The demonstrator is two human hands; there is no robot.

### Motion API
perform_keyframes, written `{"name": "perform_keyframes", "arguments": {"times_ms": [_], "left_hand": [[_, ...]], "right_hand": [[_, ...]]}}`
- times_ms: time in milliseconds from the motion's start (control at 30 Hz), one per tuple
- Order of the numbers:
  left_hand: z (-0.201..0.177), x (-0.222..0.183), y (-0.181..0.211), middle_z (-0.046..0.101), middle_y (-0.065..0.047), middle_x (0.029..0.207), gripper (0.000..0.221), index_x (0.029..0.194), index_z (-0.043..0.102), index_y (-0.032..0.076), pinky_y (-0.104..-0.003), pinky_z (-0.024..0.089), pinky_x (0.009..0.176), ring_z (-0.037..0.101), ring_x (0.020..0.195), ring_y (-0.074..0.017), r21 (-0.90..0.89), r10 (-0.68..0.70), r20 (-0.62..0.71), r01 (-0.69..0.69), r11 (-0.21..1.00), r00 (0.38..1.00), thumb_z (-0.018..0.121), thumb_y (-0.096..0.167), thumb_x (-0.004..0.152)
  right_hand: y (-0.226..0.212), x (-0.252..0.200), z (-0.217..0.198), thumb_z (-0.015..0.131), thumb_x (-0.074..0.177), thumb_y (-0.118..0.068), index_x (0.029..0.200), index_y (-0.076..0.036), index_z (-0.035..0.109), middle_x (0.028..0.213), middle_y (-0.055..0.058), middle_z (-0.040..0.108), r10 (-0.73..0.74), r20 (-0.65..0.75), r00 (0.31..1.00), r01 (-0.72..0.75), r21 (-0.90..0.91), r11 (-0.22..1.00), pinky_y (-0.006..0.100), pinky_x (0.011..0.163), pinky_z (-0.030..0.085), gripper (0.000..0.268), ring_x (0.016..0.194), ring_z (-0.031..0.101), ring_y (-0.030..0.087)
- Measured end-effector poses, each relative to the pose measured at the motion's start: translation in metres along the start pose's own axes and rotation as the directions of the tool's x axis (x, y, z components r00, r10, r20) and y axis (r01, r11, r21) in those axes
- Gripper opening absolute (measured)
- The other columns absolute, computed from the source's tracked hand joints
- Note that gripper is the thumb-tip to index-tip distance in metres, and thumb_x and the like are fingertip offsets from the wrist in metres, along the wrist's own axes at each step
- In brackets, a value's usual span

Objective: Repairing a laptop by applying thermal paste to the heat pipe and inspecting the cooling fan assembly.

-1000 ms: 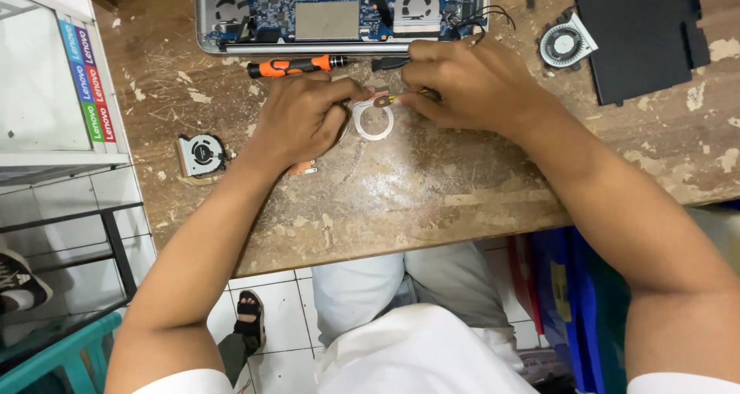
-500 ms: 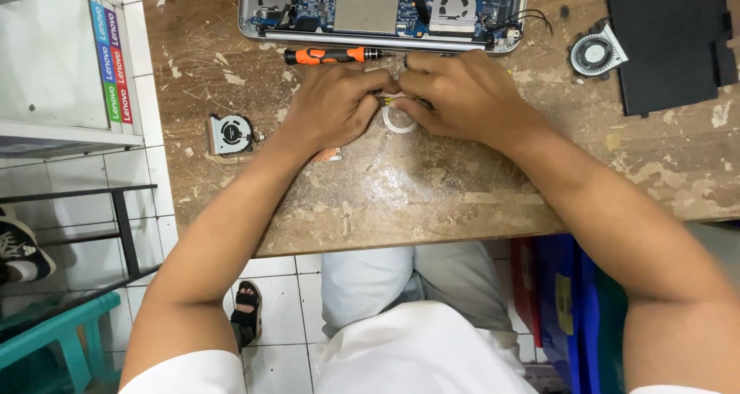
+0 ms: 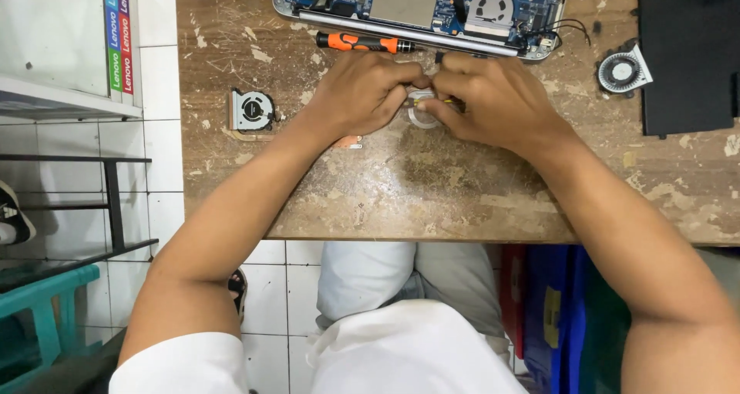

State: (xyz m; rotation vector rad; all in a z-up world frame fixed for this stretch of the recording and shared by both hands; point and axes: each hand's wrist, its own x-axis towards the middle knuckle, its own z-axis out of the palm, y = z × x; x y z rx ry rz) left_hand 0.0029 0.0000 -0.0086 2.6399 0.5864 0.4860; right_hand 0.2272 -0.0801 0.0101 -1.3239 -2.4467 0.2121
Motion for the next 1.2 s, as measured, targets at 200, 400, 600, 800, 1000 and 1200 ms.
{"name": "perform_keyframes", "arguments": {"times_ms": [200, 400, 600, 800, 1000, 1200], "left_hand": [[0.004, 0.000, -0.002, 0.064, -0.004, 0.064, 0.031, 0.102, 0.072, 0.012, -0.040, 0.042, 0.041, 0.055, 0.046, -0.0218, -0.009, -0.001, -0.010, 0.001, 1.000, 1.000, 0.044, 0.006, 0.090], [0.002, -0.002, -0.004, 0.070, -0.004, 0.072, 0.052, 0.126, 0.064, 0.023, -0.031, 0.047, 0.039, 0.054, 0.044, -0.0152, -0.081, -0.052, 0.011, 0.052, 0.995, 0.999, 0.044, -0.003, 0.086], [-0.053, -0.014, -0.002, 0.055, 0.004, 0.063, 0.027, 0.107, 0.067, 0.018, -0.025, 0.039, 0.048, 0.047, 0.051, -0.0085, -0.242, -0.046, 0.117, 0.073, 0.968, 0.992, 0.058, -0.001, 0.089], [-0.084, -0.020, -0.009, 0.072, 0.003, 0.089, 0.051, 0.100, 0.069, 0.023, -0.041, 0.047, 0.069, 0.064, 0.084, -0.0222, 0.060, -0.332, 0.521, 0.354, 0.933, 0.786, 0.095, 0.048, 0.064], [-0.088, -0.015, 0.000, 0.071, 0.000, 0.095, 0.044, 0.092, 0.067, 0.021, -0.044, 0.047, 0.068, 0.065, 0.089, -0.0229, 0.094, -0.452, 0.593, 0.500, 0.861, 0.667, 0.097, 0.040, 0.065], [-0.084, -0.016, -0.001, 0.070, 0.002, 0.098, 0.041, 0.093, 0.064, 0.024, -0.043, 0.045, 0.071, 0.063, 0.093, -0.0222, 0.124, -0.443, 0.608, 0.473, 0.872, 0.658, 0.094, 0.040, 0.070]], "right_hand": [[0.007, -0.004, 0.003, 0.071, 0.108, -0.029, 0.081, -0.008, 0.059, 0.078, 0.001, 0.047, -0.041, 0.004, 0.999, 0.041, 0.003, 0.999, 0.036, 0.037, 0.031, 0.037, 0.047, 0.039, 0.019], [0.004, -0.012, -0.006, 0.080, 0.100, -0.016, 0.083, -0.008, 0.060, 0.081, 0.001, 0.055, -0.088, -0.094, 0.992, 0.103, 0.172, 0.980, 0.033, 0.042, 0.037, 0.028, 0.058, 0.048, 0.018], [0.011, -0.023, -0.004, 0.083, 0.102, -0.009, 0.078, -0.001, 0.058, 0.080, 0.009, 0.049, 0.079, -0.160, 0.984, -0.050, 0.178, 0.983, 0.033, 0.049, 0.032, 0.036, 0.059, 0.042, 0.019], [-0.002, -0.011, 0.015, 0.082, 0.105, -0.008, 0.080, -0.002, 0.059, 0.080, 0.005, 0.048, 0.104, -0.100, 0.990, -0.092, 0.111, 0.989, 0.027, 0.039, 0.032, 0.034, 0.056, 0.039, 0.016], [-0.024, -0.004, 0.013, 0.076, 0.104, -0.017, 0.081, -0.004, 0.059, 0.083, 0.003, 0.051, 0.120, -0.044, 0.992, -0.119, 0.029, 0.993, 0.032, 0.031, 0.033, 0.031, 0.051, 0.043, 0.017], [-0.014, -0.003, 0.017, 0.074, 0.105, -0.020, 0.079, -0.008, 0.067, 0.088, 0.003, 0.062, 0.022, -0.030, 0.999, -0.022, -0.029, 0.999, 0.026, 0.033, 0.030, 0.029, 0.053, 0.049, 0.014]]}}
